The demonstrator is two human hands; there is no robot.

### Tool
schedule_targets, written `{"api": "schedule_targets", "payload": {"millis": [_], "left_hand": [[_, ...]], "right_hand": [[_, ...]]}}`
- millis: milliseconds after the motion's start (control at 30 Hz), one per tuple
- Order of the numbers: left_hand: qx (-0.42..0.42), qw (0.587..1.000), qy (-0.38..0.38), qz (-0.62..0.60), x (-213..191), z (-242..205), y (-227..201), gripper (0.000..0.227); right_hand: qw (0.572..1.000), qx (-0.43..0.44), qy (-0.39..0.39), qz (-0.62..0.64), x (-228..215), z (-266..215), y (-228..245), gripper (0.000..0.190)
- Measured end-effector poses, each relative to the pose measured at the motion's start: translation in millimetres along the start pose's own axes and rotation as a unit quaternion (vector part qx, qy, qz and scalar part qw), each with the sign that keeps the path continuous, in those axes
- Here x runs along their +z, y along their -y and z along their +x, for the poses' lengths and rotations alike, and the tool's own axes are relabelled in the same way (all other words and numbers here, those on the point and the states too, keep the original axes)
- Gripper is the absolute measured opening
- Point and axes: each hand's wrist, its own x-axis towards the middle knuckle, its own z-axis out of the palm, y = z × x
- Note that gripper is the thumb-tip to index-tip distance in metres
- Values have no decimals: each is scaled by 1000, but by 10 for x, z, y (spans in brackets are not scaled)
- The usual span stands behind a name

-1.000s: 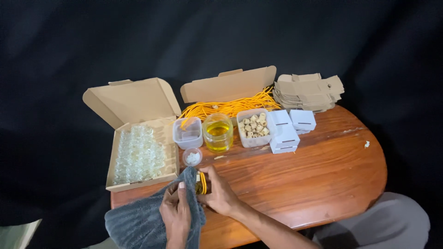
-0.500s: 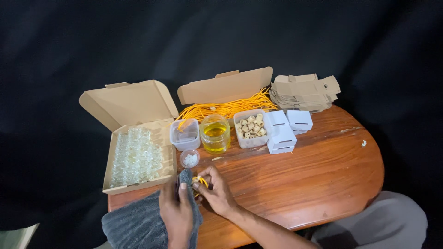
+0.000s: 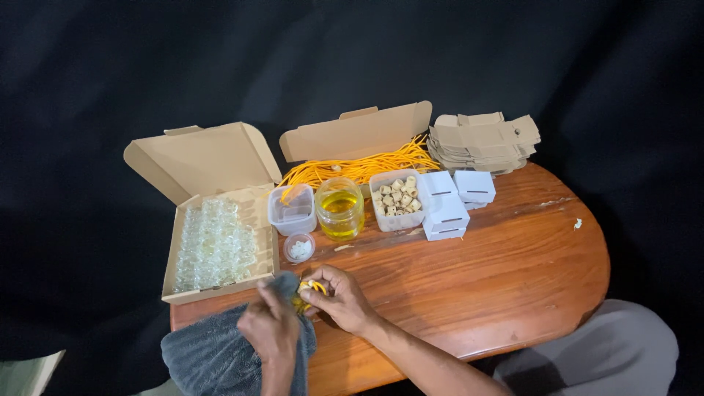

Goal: Assembling product packaging by threading a cord through a bead and folding a small cardboard box.

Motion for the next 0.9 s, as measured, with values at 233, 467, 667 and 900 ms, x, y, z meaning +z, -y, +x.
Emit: {"api": "schedule_targets", "payload": {"millis": [233,467,667,900], "left_hand": [[33,996,66,40,123,-134,26,63],[-84,993,70,44,-29,112,-1,80],[-203,974,76,69,-350,221,-102,72],[-177,913,120,-347,110,-693,41,54]], "right_hand": [[1000,-1,-16,-13,-49,32,-111,12],[990,-86,-44,-103,71,-76,149,11],[935,-112,-225,-249,-384,48,333,21],[783,-307,-12,-541,-782,261,695,24]]}}
